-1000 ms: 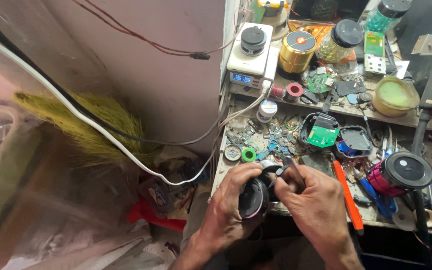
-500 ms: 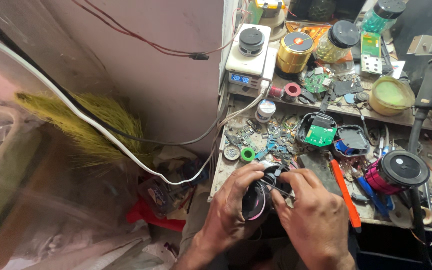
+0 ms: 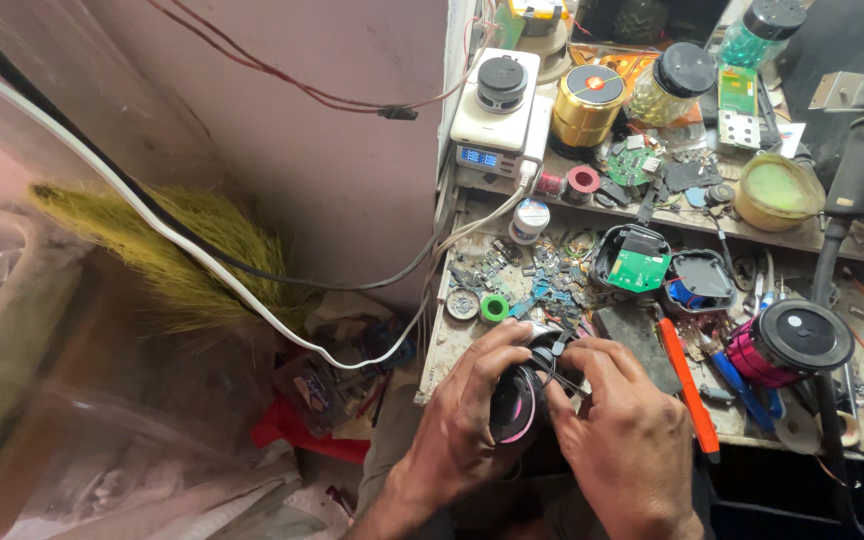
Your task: The person sits at a cluttered electronics repair bench and works on a small cylindrical Bluetooth speaker. They pry open and remove the speaker's outer casing and grille, handle the internal driver and wiring, and repeatedly reassemble and press the housing parts back together by hand, using a small flat pry tool at times.
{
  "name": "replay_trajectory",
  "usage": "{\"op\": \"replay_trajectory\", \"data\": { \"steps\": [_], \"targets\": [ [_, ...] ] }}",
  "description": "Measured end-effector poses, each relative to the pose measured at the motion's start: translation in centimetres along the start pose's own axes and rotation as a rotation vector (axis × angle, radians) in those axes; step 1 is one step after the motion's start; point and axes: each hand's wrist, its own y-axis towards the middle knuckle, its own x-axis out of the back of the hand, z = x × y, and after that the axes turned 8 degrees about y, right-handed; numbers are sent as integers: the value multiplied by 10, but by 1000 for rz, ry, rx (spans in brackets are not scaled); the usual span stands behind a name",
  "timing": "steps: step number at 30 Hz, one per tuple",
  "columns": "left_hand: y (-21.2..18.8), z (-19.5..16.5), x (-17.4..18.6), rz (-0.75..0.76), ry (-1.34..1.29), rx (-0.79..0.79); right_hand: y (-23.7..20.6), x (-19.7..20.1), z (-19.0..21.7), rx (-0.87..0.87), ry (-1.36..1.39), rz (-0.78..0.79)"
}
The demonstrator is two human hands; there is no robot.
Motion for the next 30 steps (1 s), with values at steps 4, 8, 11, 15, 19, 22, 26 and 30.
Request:
{"op": "replay_trajectory", "data": {
  "steps": [4,8,11,15,19,22,26,30],
  "targets": [
    [1,3,1,23,3,-12,1,0,-2,72,90,-37],
    [-2,2,-1,7,-7,-1,2,1,-5,-6,138,-23],
    [-4,1,-2,0,-6,14,1,1,-6,-29,167,-17],
    [-5,0,-3,-19,-9,17,-2,4,-8,122,106,-33],
    [-4,0,-3,-24,-29,24,1,5,-7,90,84,-59],
    [-4,0,0,-20,-55,39,5,3,-2,-179,177,-6],
    [-3,-1,0,-9,-52,73,7,6,-3,-319,329,39],
    [-3,-2,1,-21,-105,118,11,10,-17,-312,616,62]
  ]
}}
